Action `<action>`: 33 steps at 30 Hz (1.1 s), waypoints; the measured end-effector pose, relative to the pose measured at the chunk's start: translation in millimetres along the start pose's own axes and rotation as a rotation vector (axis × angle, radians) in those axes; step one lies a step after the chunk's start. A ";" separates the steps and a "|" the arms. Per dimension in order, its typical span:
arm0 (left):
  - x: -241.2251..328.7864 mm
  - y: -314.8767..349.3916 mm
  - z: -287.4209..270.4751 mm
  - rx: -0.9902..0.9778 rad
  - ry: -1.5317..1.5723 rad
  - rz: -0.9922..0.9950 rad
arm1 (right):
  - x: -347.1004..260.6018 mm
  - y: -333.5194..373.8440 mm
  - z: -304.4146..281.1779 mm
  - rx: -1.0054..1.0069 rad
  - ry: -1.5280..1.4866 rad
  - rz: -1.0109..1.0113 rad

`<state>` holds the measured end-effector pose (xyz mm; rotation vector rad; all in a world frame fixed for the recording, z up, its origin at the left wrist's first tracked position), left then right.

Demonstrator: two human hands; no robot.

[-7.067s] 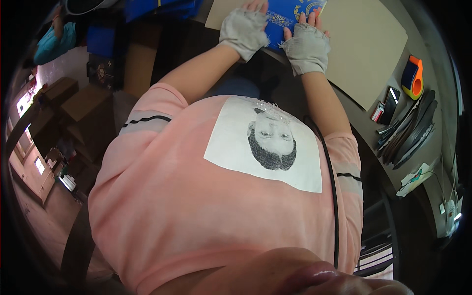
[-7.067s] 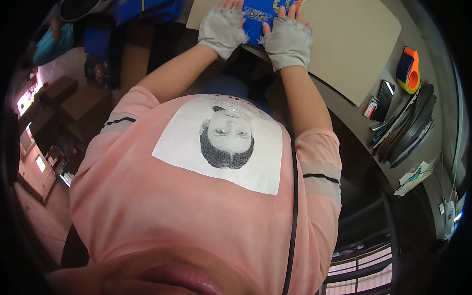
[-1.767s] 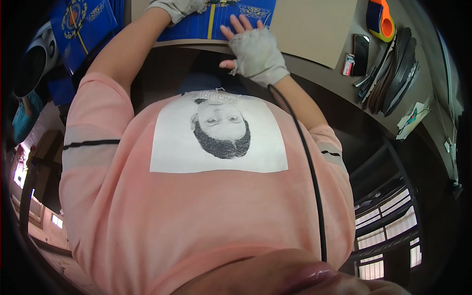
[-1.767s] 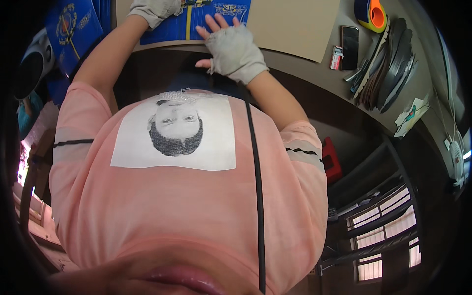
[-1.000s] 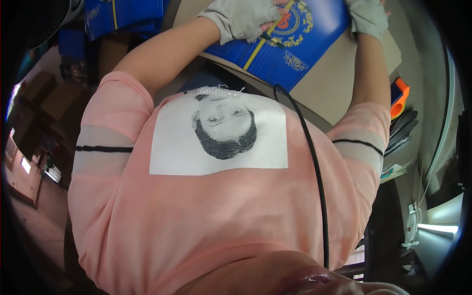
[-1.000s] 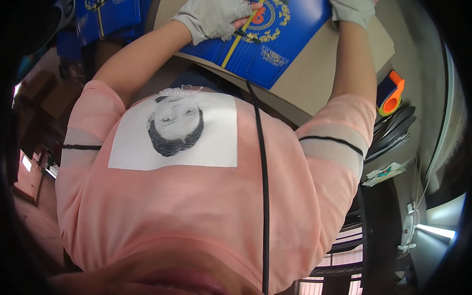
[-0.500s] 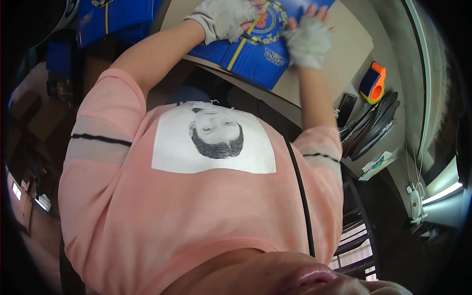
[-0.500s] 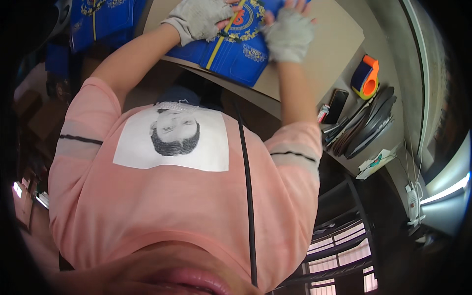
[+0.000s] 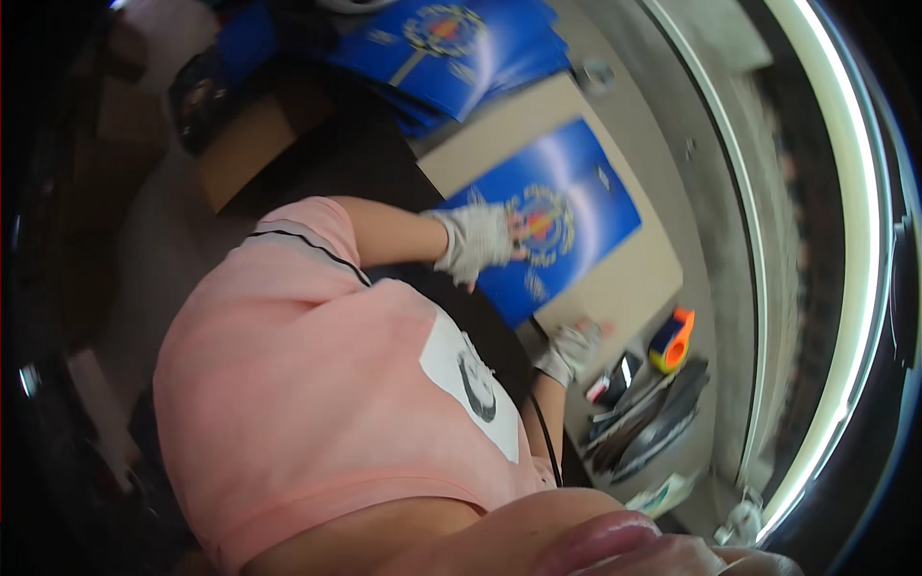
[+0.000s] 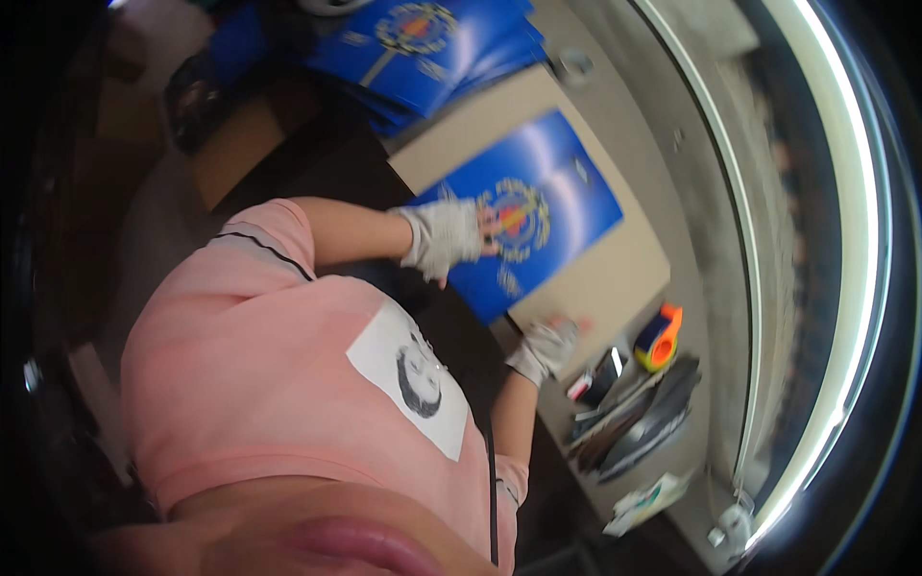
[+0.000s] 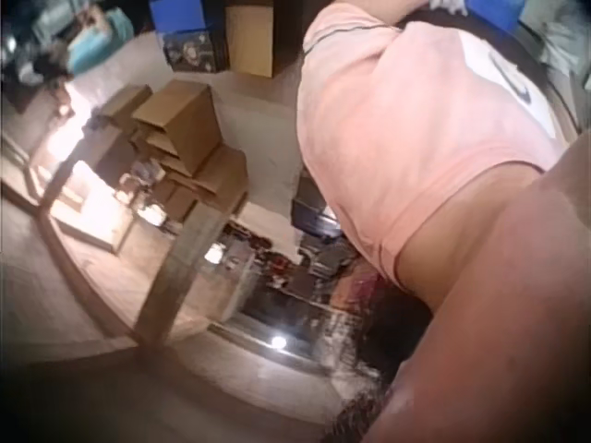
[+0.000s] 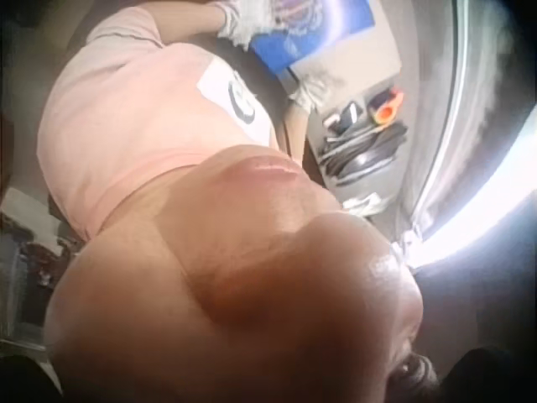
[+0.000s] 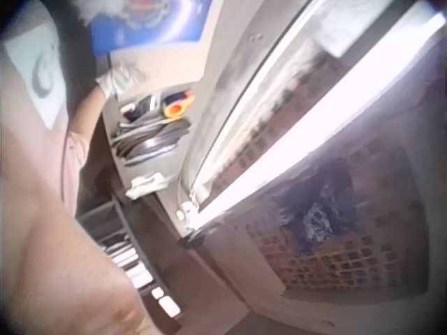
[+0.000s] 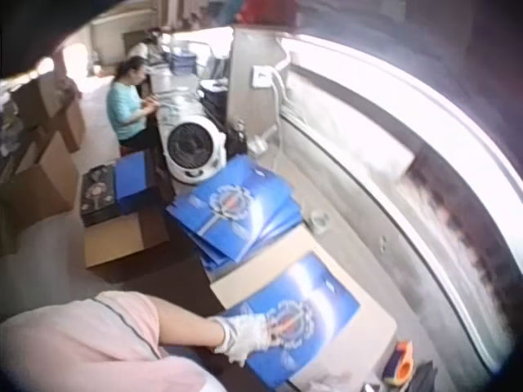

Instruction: Organizing and stacking blue folder covers at an industrial workstation.

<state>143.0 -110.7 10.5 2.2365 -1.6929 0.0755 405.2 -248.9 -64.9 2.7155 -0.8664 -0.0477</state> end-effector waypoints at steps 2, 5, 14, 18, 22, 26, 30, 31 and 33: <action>20.6 8.1 10.5 -0.023 -0.029 0.040 | 68.0 -21.3 1.8 0.567 -0.216 0.192; 28.1 15.9 23.1 -0.023 0.011 0.049 | 38.3 -33.1 4.8 0.289 -0.080 0.377; -117.2 120.3 -171.3 1.192 -0.110 -0.483 | 15.2 -31.1 -25.7 0.382 -0.138 0.256; -146.4 178.7 -224.1 1.337 -0.203 -0.512 | 8.3 -27.5 -33.7 0.317 -0.068 0.240; -164.7 183.9 -237.6 1.172 -0.151 -0.247 | 14.9 -34.9 -28.1 0.333 -0.100 0.252; -255.3 160.6 -139.5 0.803 -0.354 -0.477 | 16.3 -35.0 -20.2 0.333 -0.084 0.249; -322.4 167.7 -67.2 0.257 -0.308 -0.683 | 15.5 -36.8 -17.1 0.267 -0.046 0.257; -326.5 168.7 -58.1 0.191 -0.333 -0.733 | 17.5 -36.3 -14.9 0.279 -0.050 0.265; -321.2 167.6 -49.9 0.120 -0.358 -0.777 | 20.4 -35.9 -10.6 0.287 -0.055 0.277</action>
Point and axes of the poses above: each hand's wrist, its own y-axis away from the middle knuckle, its own z-axis out of the palm, x = y × z, the point moved 8 cm from there along -y, towards the middle knuckle
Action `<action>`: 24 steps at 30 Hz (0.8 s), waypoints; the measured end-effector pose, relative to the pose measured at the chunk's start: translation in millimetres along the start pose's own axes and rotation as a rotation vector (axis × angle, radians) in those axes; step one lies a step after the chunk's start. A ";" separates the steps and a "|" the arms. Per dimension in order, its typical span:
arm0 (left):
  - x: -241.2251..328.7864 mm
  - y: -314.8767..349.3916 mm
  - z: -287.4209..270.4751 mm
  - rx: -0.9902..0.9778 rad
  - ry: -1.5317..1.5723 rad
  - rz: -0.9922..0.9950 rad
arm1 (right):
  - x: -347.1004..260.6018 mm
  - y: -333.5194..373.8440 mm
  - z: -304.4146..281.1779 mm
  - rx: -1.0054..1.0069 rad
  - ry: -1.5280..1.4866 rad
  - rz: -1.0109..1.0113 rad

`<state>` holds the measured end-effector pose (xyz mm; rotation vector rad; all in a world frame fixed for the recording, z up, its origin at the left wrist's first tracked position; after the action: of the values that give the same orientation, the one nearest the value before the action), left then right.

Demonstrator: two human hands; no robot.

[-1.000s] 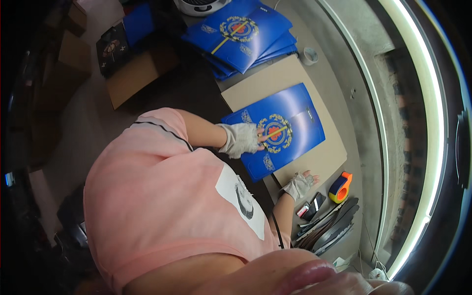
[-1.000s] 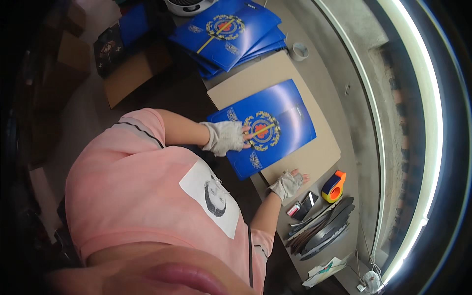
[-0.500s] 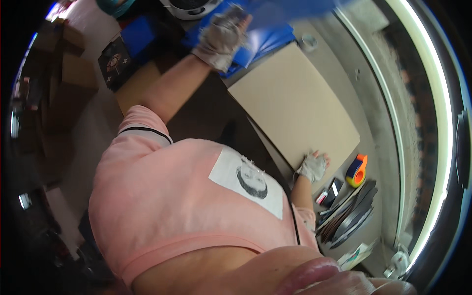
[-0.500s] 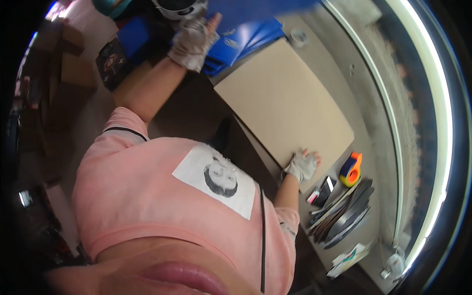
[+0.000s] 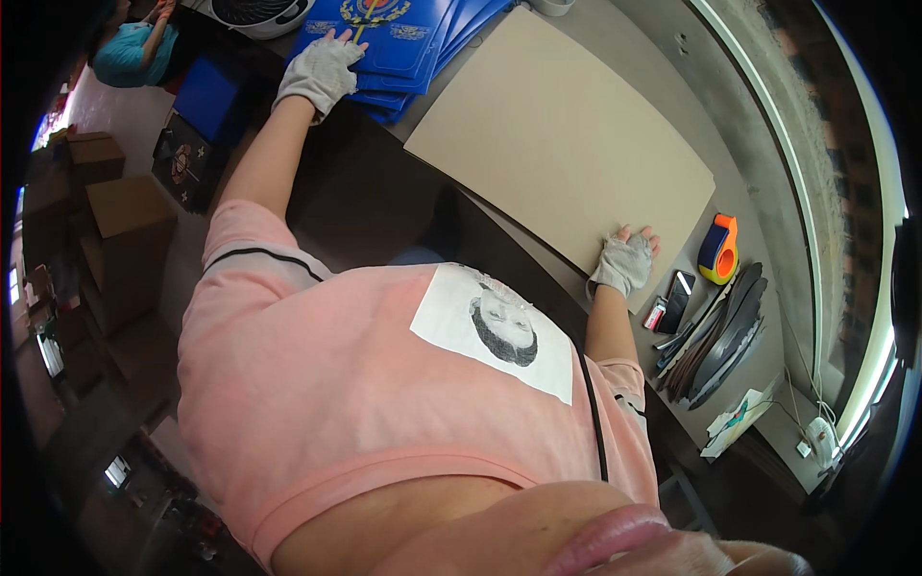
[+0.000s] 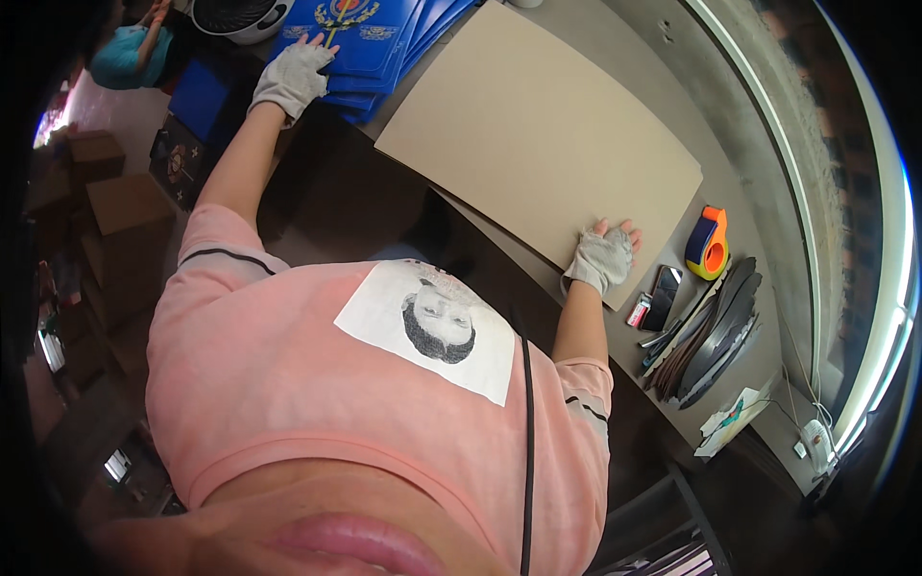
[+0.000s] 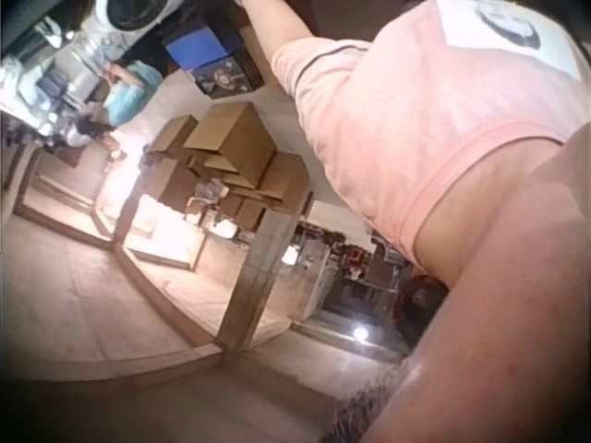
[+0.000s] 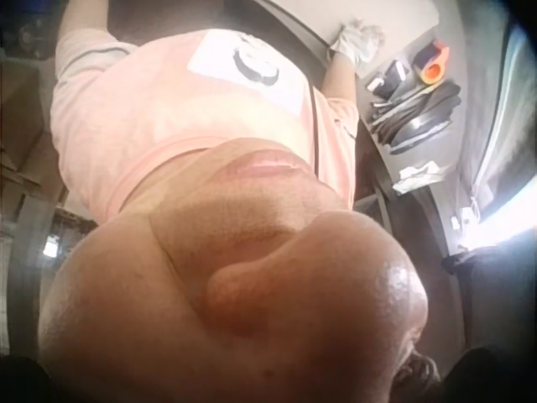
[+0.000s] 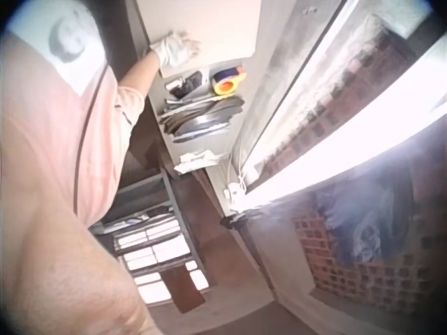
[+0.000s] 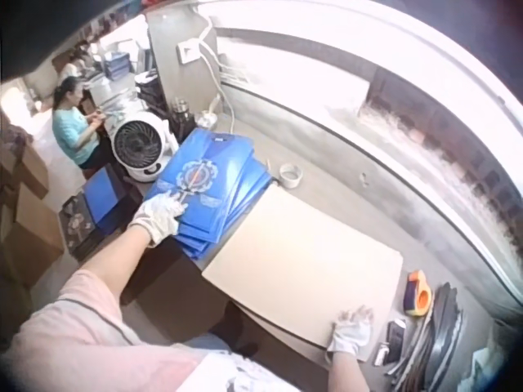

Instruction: Organizing and stacking blue folder covers at an industrial workstation.

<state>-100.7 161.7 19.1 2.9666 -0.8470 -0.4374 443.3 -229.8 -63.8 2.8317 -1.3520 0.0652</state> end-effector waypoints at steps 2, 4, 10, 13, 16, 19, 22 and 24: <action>20.3 13.3 -22.4 0.251 0.033 0.012 | 1.0 -0.7 2.3 0.002 -0.048 -0.005; 82.0 33.5 -69.9 0.620 0.306 0.178 | 3.2 -1.8 4.8 -0.017 -0.048 0.009; 236.0 24.0 -59.3 -0.005 0.366 0.184 | -1.3 -2.1 0.0 -0.046 -0.055 0.028; 225.7 6.4 -20.7 -0.158 0.416 -0.102 | -10.3 -2.9 -4.2 -0.040 -0.042 0.010; 215.2 -0.6 -17.3 -0.201 0.524 -0.263 | -1.4 -1.1 0.0 -0.031 -0.030 0.025; 204.6 -6.3 -20.5 -0.184 0.652 -0.261 | 2.6 -0.6 1.2 -0.029 -0.030 0.037; 195.8 -8.1 -15.6 -0.256 0.901 -0.261 | -2.9 -3.3 -5.9 -0.054 -0.041 0.038; 206.5 -3.9 -19.7 -0.386 1.060 -0.248 | 1.1 0.3 -4.0 -0.079 -0.047 0.050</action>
<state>74.6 56.4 -16.2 2.3774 -0.2229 0.8167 443.7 -230.8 -59.7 2.7519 -1.4019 -0.0539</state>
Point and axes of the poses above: each hand's wrist, its own y-axis away from the middle knuckle, its own z-axis out of the palm, x = y × z, the point moved 8 cm from there along -y, towards the middle knuckle
